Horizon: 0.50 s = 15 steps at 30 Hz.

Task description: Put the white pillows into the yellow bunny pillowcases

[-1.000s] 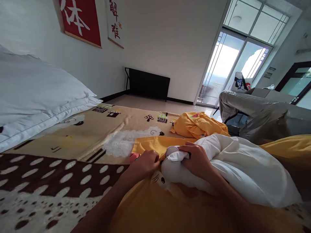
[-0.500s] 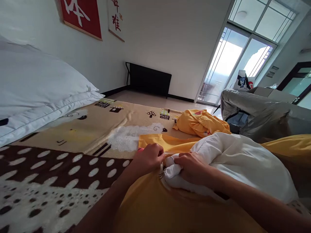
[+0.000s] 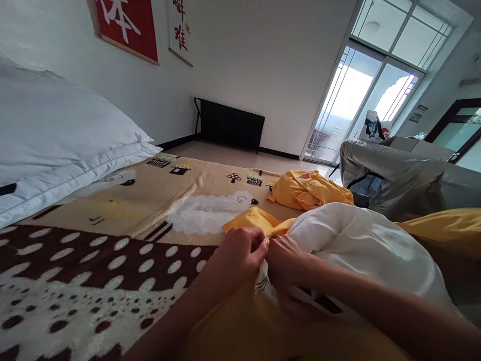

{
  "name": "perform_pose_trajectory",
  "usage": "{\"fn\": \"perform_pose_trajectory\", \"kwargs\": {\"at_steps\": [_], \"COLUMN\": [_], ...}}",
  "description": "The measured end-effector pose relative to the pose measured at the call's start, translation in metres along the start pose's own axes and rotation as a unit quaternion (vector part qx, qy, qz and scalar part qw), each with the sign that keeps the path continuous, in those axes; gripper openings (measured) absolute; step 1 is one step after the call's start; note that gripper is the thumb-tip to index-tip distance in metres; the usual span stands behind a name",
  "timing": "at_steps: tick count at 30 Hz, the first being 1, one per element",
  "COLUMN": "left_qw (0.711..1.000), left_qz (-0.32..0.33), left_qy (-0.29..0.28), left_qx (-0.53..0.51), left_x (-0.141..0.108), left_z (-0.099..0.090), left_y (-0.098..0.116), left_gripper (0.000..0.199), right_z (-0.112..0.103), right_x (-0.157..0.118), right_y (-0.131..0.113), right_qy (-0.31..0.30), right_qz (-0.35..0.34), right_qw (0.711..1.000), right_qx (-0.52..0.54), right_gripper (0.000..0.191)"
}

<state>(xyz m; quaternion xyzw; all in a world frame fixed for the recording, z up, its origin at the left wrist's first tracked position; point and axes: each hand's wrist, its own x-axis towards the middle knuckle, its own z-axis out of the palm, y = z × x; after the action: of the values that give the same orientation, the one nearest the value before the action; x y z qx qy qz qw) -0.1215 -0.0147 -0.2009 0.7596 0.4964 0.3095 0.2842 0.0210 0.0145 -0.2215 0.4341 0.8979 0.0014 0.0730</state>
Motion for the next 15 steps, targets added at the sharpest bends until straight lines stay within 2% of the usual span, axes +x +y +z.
{"fn": "perform_pose_trajectory", "kwargs": {"at_steps": [3,5,9,12,15], "left_qw": [0.999,0.998,0.998,0.997,0.995], "left_qz": [-0.001,-0.012,-0.019,-0.019,-0.034], "left_qy": [0.006,0.013,0.014,0.001,-0.013], "left_qx": [0.035,0.058,0.063,0.07,0.09], "left_x": [0.0,0.003,0.006,0.005,0.003], "left_z": [0.001,0.004,0.009,0.01,0.01], "left_y": [0.0,-0.003,-0.006,-0.002,0.001], "left_gripper": [0.024,0.022,0.02,0.022,0.022], "right_z": [0.002,-0.001,-0.018,-0.035,-0.04], "right_x": [-0.007,-0.015,-0.035,-0.046,-0.047], "right_y": [0.009,0.017,0.033,0.054,0.086], "right_qy": [0.043,0.062,0.069,0.052,0.047], "right_qz": [-0.074,-0.108,-0.154,-0.156,-0.115], "right_qw": [0.996,0.992,0.984,0.976,0.982], "right_qx": [-0.008,-0.003,0.06,0.139,0.145], "right_gripper": [0.019,0.023,0.054,0.059,0.062]}}
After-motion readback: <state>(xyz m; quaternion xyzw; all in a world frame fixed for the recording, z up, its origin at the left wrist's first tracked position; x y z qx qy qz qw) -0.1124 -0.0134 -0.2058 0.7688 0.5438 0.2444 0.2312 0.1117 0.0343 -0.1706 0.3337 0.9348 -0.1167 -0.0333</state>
